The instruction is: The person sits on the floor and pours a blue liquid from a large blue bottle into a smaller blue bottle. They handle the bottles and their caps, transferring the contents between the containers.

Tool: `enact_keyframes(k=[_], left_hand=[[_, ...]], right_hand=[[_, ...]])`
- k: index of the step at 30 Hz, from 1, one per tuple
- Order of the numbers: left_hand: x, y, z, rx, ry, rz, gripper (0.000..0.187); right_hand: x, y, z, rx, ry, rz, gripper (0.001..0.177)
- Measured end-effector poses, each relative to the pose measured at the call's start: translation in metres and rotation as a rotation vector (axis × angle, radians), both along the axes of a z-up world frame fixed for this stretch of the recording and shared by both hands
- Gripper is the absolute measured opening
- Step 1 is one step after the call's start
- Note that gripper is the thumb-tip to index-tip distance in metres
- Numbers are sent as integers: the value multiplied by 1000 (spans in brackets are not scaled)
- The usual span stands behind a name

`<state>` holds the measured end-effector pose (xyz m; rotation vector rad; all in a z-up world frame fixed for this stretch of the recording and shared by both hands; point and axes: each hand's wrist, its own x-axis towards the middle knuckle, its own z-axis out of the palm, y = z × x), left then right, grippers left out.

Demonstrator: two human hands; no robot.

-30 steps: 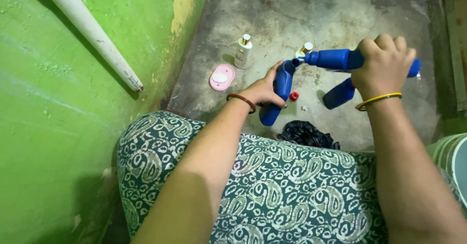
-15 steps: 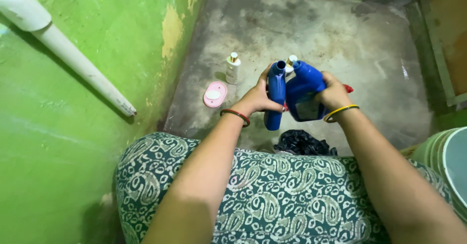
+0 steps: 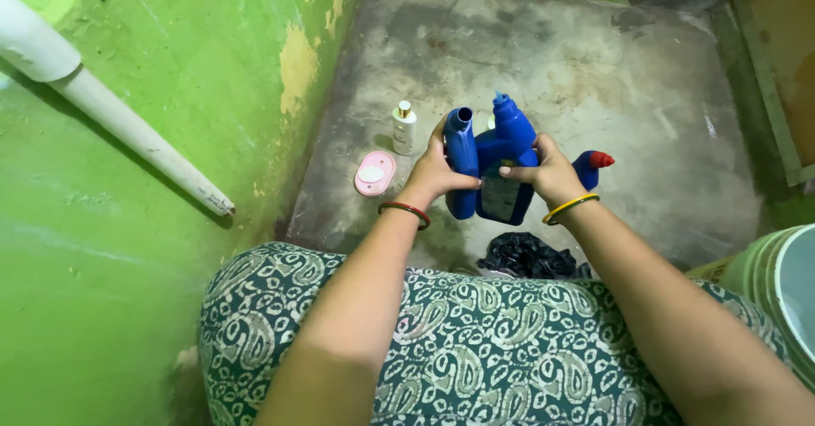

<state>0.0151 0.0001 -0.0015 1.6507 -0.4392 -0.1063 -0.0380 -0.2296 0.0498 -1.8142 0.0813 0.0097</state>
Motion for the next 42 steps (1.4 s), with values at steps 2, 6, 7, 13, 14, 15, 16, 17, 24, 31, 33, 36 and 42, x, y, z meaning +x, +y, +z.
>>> enact_keyframes(k=[2, 6, 7, 13, 14, 15, 16, 17, 24, 31, 33, 36, 42], left_hand=[[3, 1, -12, 98, -15, 103, 135], [14, 6, -34, 240, 86, 278, 119], [16, 6, -41, 253, 103, 299, 120], [35, 3, -98, 288, 128, 392, 125], [38, 0, -105, 291, 121, 406, 126], [42, 1, -110, 298, 111, 425, 128], [44, 2, -113, 323, 147, 427, 127], [45, 2, -116, 347, 183, 429, 126], [47, 19, -155, 323, 82, 443, 125], [45, 33, -171, 299, 171, 436, 126], [45, 32, -171, 292, 152, 426, 124], [47, 29, -167, 325, 221, 413, 125], [49, 20, -154, 378, 252, 383, 128]], right_hand=[[4, 1, -3, 31, -8, -11, 64], [16, 8, -16, -70, 35, -62, 61], [20, 11, -21, -122, 47, -74, 60], [50, 40, -55, -415, 142, -193, 65], [53, 44, -60, -439, 166, -219, 65], [59, 49, -65, -442, 153, -231, 65], [64, 53, -71, -445, 140, -243, 66], [69, 56, -77, -449, 128, -255, 66], [85, 52, -122, -476, 47, -315, 80], [95, 67, -163, -607, 93, -273, 67], [95, 67, -171, -609, 46, -256, 64], [93, 64, -179, -587, 14, -250, 63], [93, 49, -183, -532, 34, -258, 75]])
